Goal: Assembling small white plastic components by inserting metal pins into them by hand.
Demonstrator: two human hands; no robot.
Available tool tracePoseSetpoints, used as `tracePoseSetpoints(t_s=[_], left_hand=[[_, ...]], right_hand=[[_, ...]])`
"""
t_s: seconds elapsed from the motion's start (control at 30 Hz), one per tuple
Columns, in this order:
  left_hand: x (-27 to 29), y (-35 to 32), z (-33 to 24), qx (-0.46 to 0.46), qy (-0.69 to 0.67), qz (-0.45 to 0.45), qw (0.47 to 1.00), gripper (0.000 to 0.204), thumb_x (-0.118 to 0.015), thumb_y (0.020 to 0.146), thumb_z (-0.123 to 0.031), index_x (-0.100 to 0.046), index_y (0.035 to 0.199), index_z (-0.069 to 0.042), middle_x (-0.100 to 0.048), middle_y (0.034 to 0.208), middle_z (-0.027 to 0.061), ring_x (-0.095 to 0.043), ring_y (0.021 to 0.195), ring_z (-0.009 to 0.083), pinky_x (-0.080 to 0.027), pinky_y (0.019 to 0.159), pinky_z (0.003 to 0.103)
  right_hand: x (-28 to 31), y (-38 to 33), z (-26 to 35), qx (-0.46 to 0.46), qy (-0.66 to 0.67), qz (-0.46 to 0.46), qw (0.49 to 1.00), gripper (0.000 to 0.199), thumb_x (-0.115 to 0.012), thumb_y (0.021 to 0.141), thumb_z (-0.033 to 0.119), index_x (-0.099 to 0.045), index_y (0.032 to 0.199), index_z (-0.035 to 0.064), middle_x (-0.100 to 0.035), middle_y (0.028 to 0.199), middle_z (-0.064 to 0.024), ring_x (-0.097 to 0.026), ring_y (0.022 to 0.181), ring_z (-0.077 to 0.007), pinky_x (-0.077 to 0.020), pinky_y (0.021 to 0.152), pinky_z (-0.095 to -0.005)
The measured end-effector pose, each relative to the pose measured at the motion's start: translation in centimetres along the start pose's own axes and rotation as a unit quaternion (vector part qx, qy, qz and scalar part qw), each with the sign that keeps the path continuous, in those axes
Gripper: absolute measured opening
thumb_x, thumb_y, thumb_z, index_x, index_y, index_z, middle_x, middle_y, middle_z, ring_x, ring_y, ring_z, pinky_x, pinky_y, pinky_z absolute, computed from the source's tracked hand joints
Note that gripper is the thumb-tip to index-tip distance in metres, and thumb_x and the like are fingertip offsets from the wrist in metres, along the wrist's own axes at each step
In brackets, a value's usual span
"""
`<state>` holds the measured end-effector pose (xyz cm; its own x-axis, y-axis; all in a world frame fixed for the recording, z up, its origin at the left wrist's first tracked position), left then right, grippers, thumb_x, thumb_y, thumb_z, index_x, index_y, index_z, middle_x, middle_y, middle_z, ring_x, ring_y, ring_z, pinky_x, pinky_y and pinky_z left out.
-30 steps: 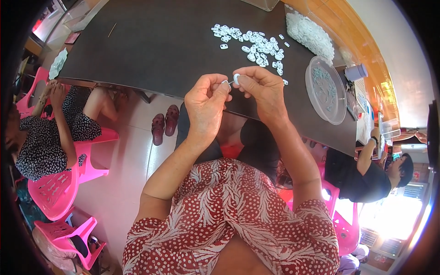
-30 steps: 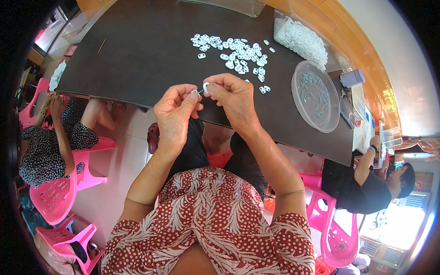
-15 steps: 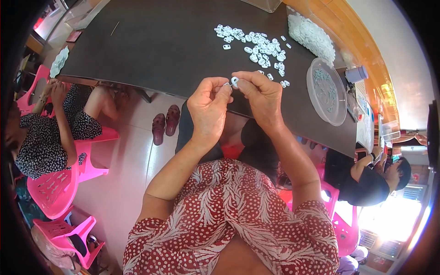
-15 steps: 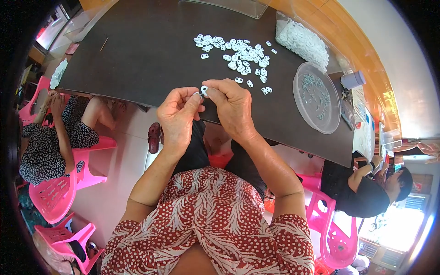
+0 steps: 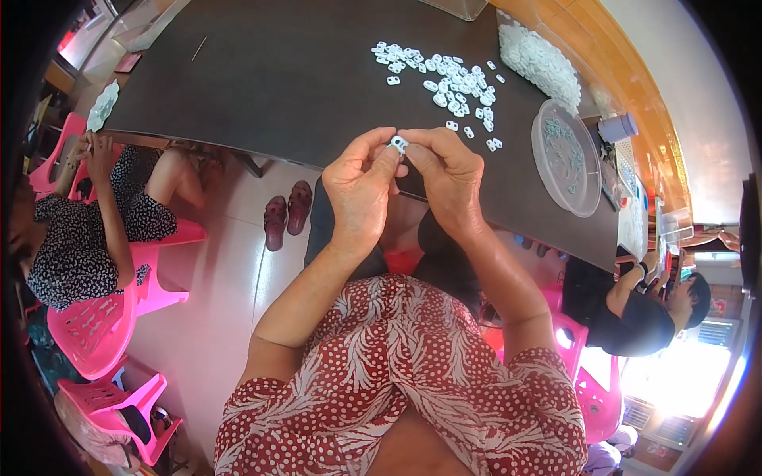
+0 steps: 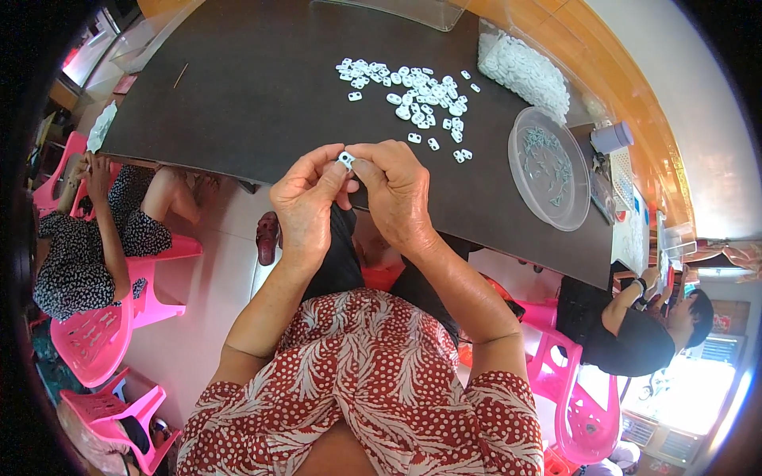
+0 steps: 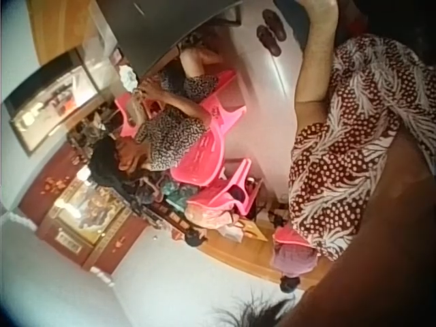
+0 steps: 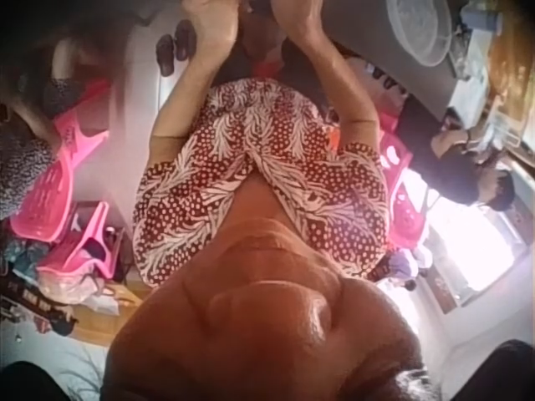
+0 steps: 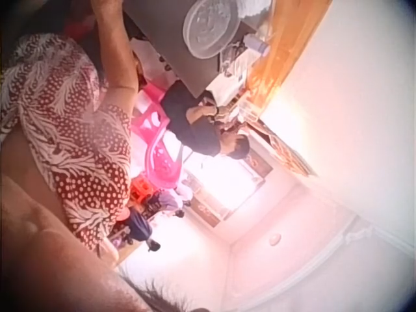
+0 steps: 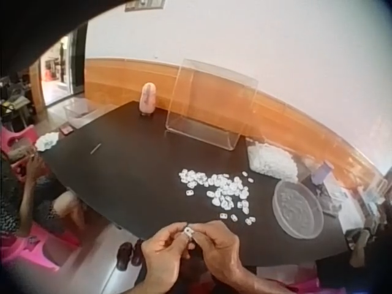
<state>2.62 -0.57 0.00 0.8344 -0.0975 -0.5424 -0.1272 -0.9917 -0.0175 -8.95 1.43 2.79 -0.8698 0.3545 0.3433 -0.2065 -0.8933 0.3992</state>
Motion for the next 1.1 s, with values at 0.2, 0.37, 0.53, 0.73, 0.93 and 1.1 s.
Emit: tracePoseSetpoints(t_s=[0.2, 0.37, 0.53, 0.73, 0.93, 1.1], left_hand=[[0.2, 0.1, 0.1, -0.011, -0.038, 0.011, 0.999, 0.020, -0.055, 0.085, 0.005, -0.060, 0.105, 0.008, -0.062, 0.082, 0.0072, -0.057, 0.063, 0.0099, -0.046, 0.049, 0.020], [0.0, 0.0, -0.7, 0.032, -0.056, -0.031, 0.997, 0.018, -0.054, 0.085, 0.006, -0.061, 0.102, 0.010, -0.063, 0.085, 0.0099, -0.058, 0.064, 0.0103, -0.049, 0.055, 0.021], [0.4, -0.4, -0.7, 0.015, -0.051, -0.003, 0.999, 0.018, -0.056, 0.086, 0.002, -0.062, 0.103, 0.006, -0.065, 0.089, 0.0098, -0.062, 0.074, 0.0120, -0.052, 0.065, 0.023], [-0.2, -1.1, -1.2, -0.004, -0.074, -0.004, 0.997, 0.020, -0.055, 0.087, 0.003, -0.061, 0.105, 0.008, -0.063, 0.088, 0.0082, -0.059, 0.074, 0.0105, -0.050, 0.066, 0.022], [-0.1, -1.8, -1.2, -0.043, -0.029, -0.028, 0.998, 0.021, -0.056, 0.087, 0.003, -0.061, 0.107, 0.006, -0.062, 0.089, 0.0061, -0.057, 0.075, 0.0083, -0.048, 0.067, 0.020], [0.3, -2.1, -1.2, -0.083, 0.015, -0.030, 0.996, 0.022, -0.056, 0.086, 0.003, -0.061, 0.107, 0.007, -0.064, 0.093, 0.0086, -0.059, 0.077, 0.0113, -0.050, 0.067, 0.023]], right_hand=[[-0.4, -0.6, 0.0, -0.008, 0.040, 0.012, 0.999, 0.020, -0.061, 0.076, -0.001, -0.066, 0.094, 0.0037, -0.058, 0.076, -0.0054, -0.052, 0.073, -0.0172, -0.0439, 0.063, -0.0281], [-0.4, -0.9, 0.5, 0.001, 0.022, 0.017, 1.000, 0.031, -0.065, 0.070, -0.003, -0.065, 0.100, 0.0048, -0.058, 0.085, -0.0065, -0.052, 0.076, -0.0171, -0.0444, 0.059, -0.0261], [-0.2, -1.0, 0.8, 0.049, -0.003, 0.009, 0.999, 0.034, -0.066, 0.068, -0.004, -0.064, 0.101, 0.0029, -0.059, 0.086, -0.0068, -0.052, 0.076, -0.0170, -0.0446, 0.059, -0.0261], [-0.3, -1.4, 1.2, 0.056, -0.009, -0.007, 0.998, 0.035, -0.066, 0.067, -0.004, -0.064, 0.102, 0.0016, -0.060, 0.086, -0.0075, -0.053, 0.075, -0.0176, -0.0454, 0.060, -0.0266], [-0.4, -1.6, 1.8, 0.121, -0.057, -0.025, 0.991, 0.035, -0.066, 0.067, -0.005, -0.063, 0.101, 0.0010, -0.062, 0.091, -0.0091, -0.055, 0.077, -0.0200, -0.0454, 0.060, -0.0273], [-0.5, -1.8, 2.0, 0.150, -0.082, -0.030, 0.985, 0.034, -0.066, 0.066, -0.006, -0.063, 0.100, -0.0001, -0.063, 0.092, -0.0101, -0.055, 0.077, -0.0224, -0.0458, 0.061, -0.0293]])
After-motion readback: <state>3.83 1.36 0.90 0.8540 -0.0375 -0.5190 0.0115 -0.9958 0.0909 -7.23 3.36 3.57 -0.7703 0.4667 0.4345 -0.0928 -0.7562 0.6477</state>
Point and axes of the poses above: each hand's wrist, its own y-axis towards the middle knuckle, its own x-axis out of the back of the hand, z = x × y, the point moved 3 cm from there along y, towards the middle knuckle
